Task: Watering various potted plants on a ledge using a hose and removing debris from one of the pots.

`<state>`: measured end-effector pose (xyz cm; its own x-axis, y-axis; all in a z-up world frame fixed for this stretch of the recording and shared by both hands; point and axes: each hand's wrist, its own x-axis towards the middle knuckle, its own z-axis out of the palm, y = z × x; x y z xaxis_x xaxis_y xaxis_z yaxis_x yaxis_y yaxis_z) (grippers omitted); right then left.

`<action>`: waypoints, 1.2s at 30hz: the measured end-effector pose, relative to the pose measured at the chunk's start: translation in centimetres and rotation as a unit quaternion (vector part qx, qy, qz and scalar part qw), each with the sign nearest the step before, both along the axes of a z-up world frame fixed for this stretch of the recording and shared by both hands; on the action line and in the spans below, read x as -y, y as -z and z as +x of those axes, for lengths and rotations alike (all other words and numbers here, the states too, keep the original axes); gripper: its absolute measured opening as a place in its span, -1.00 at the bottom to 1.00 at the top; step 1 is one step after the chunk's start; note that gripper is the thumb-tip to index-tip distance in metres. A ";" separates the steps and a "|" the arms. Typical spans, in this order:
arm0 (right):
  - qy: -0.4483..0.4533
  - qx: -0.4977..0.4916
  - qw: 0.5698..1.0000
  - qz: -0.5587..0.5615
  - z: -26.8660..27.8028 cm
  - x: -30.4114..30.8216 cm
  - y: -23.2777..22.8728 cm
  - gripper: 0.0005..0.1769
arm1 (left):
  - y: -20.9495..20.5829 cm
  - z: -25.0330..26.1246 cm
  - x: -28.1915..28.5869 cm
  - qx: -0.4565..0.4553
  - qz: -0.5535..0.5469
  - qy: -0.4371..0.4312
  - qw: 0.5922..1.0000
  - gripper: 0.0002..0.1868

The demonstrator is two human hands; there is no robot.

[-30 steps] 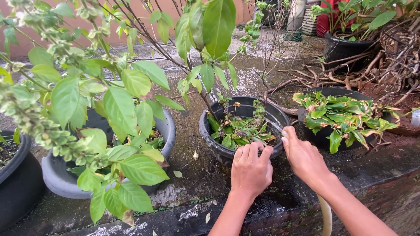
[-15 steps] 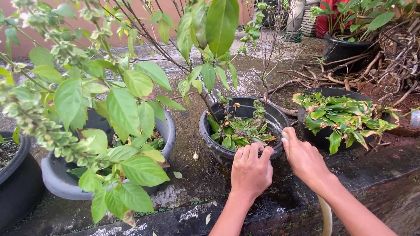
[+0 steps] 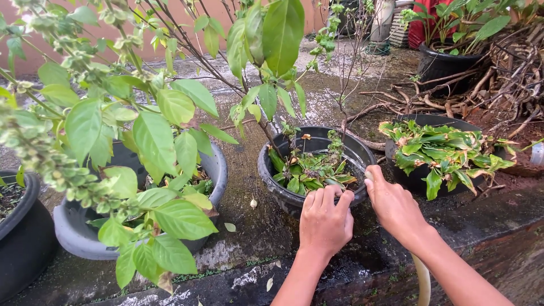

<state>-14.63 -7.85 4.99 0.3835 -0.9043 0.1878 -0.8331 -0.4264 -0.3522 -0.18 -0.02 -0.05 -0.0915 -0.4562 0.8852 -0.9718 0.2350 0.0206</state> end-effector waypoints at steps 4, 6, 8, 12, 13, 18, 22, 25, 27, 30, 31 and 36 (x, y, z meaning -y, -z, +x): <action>-0.004 0.003 1.000 -0.006 0.0 0.0 0.0 -0.72 | 0.1 0.0 0.1 -0.001 0.000 0.002 1.000 -0.72; -0.003 0.008 1.000 0.001 0.1 -0.2 -0.2 -0.72 | 0.1 0.0 0.1 0.000 -0.004 0.000 1.000 -0.72; -0.004 0.006 1.000 -0.004 0.1 0.1 0.0 -0.71 | 0.0 0.0 0.1 0.001 -0.004 0.000 1.000 -0.72; -0.004 0.006 1.000 -0.005 0.1 0.1 0.0 -0.72 | 0.0 0.1 0.1 -0.004 -0.002 0.004 1.000 -0.73; -0.004 0.006 1.000 -0.005 0.1 0.1 0.0 -0.72 | 0.0 0.1 0.1 -0.004 -0.002 0.004 1.000 -0.73; -0.003 0.002 1.000 -0.002 0.1 -0.1 -0.1 -0.71 | 0.1 0.0 0.1 0.001 -0.005 -0.004 1.000 -0.72; 0.002 -0.001 1.000 0.002 0.2 -0.4 -0.4 -0.72 | 0.1 0.0 0.0 0.001 -0.006 -0.004 1.000 -0.71; 0.005 -0.006 1.000 0.010 0.2 -0.6 -0.6 -0.71 | 0.1 0.0 0.0 0.001 -0.010 -0.003 1.000 -0.72; -0.001 -0.012 1.000 -0.003 0.1 -0.4 -0.4 -0.75 | 0.1 0.0 0.0 -0.001 -0.003 -0.003 1.000 -0.73; 0.004 -0.007 1.000 0.002 0.2 -0.4 -0.4 -0.74 | 0.2 0.0 0.1 0.002 -0.005 -0.007 1.000 -0.73; 0.004 -0.007 1.000 0.001 0.2 -0.3 -0.3 -0.74 | 0.1 0.0 0.0 0.002 -0.005 -0.007 1.000 -0.73; 0.006 -0.002 1.000 0.002 0.2 -0.2 -0.2 -0.72 | 0.1 0.0 0.0 0.000 0.004 -0.004 1.000 -0.72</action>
